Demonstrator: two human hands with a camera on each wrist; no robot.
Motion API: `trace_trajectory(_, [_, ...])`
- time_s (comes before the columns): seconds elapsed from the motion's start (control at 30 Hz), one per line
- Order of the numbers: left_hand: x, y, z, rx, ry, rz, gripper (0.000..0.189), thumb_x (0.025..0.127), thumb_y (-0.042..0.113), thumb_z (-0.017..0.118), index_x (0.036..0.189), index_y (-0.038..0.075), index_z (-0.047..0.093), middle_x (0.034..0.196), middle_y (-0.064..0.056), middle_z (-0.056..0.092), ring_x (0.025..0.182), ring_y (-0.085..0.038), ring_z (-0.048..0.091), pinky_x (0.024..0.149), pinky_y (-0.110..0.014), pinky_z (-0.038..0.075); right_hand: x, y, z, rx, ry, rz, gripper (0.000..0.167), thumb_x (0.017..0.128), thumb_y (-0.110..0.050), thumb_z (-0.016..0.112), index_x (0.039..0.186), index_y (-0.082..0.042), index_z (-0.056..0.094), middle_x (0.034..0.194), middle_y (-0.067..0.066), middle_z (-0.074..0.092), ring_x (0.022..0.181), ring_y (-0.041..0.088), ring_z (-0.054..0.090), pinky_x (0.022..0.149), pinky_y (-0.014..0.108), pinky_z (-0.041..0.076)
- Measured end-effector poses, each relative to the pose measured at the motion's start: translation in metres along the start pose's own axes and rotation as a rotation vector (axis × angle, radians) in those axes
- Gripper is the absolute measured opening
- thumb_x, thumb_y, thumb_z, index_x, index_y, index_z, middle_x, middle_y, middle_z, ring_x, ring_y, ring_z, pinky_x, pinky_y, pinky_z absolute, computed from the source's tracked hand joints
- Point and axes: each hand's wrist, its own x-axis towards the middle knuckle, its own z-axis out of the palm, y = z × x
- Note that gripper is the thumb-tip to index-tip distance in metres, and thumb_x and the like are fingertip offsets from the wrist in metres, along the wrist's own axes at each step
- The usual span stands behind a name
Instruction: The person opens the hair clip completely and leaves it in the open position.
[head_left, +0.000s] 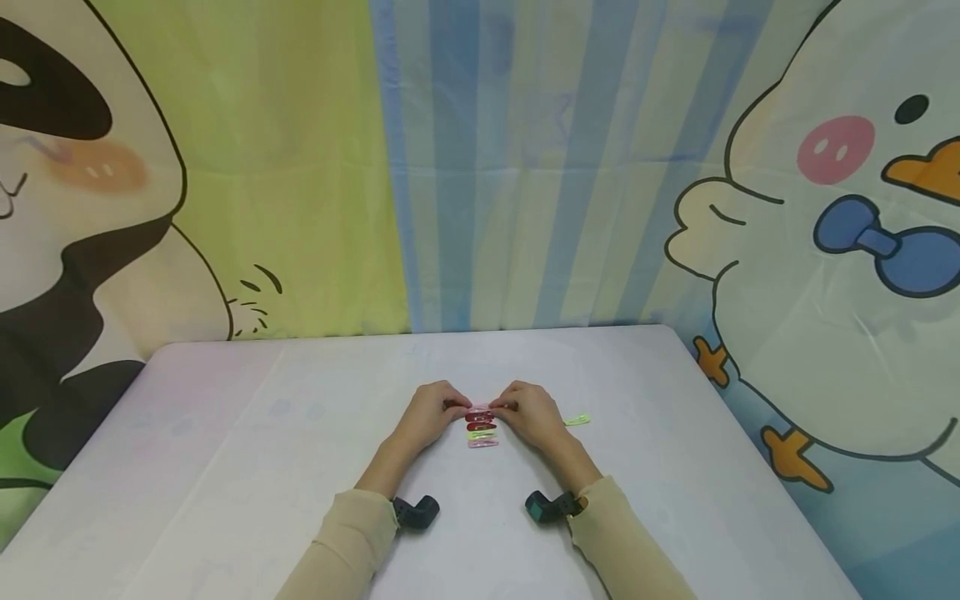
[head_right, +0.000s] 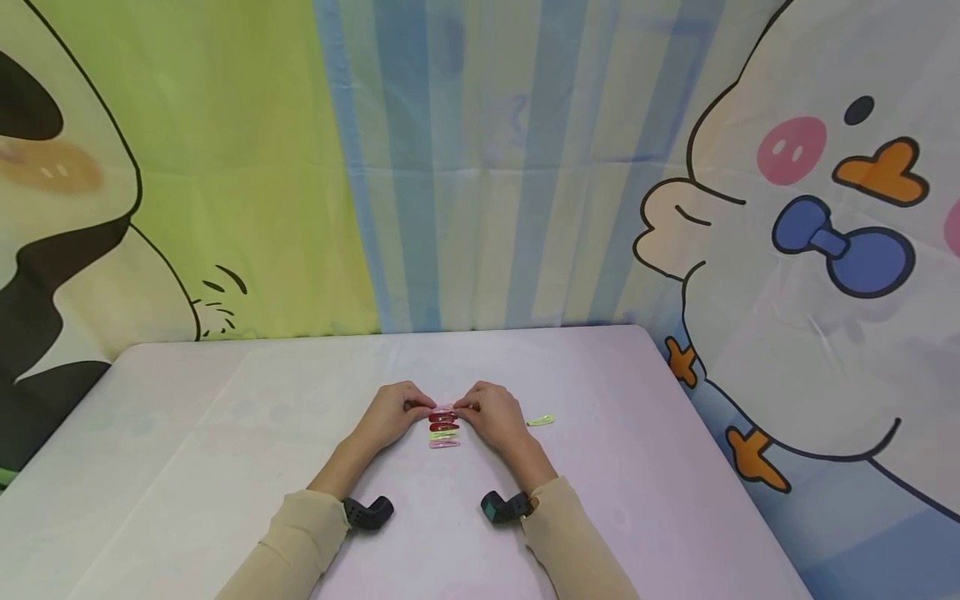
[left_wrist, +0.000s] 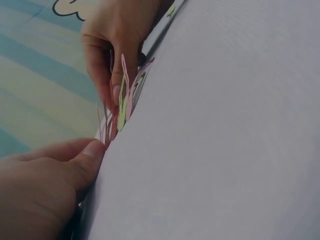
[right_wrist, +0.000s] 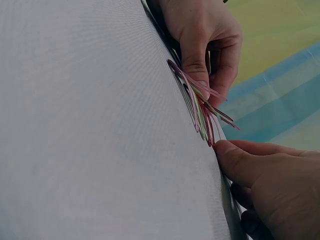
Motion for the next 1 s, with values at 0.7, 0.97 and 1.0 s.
trace_trajectory(0.7, [0.002,0.0025,-0.0003,-0.012,0.02,-0.022,0.005,0.082,0.015,0.074,0.086,0.017,0.077,0.079,0.008,0.065,0.076,-0.007,0.058,0.072,-0.027,0.049,-0.0005,-0.001,-0.0029,0.021,-0.017,-0.009,0.008,0.082,-0.021,0.074,0.088,-0.018,0.078,0.084,-0.007,0.065,0.077,0.007,0.059,0.072,0.027,0.048])
trace_trajectory(0.97, [0.002,0.0004,-0.0011,-0.011,0.009,-0.017,0.006,0.082,0.015,0.074,0.087,0.017,0.078,0.08,0.008,0.065,0.077,-0.006,0.059,0.073,-0.027,0.05,-0.0003,-0.0003,-0.0016,-0.03,-0.011,-0.037,0.008,0.083,-0.021,0.073,0.089,-0.019,0.078,0.084,-0.009,0.064,0.077,0.007,0.059,0.072,0.027,0.048])
trace_trajectory(1.0, [0.0019,0.0001,-0.0011,-0.011,0.006,-0.018,0.007,0.083,0.015,0.074,0.087,0.018,0.078,0.08,0.008,0.065,0.077,-0.006,0.059,0.073,-0.027,0.05,-0.0004,0.0,-0.001,-0.03,-0.009,-0.039,0.008,0.083,-0.021,0.073,0.089,-0.019,0.078,0.084,-0.009,0.064,0.077,0.007,0.059,0.072,0.027,0.048])
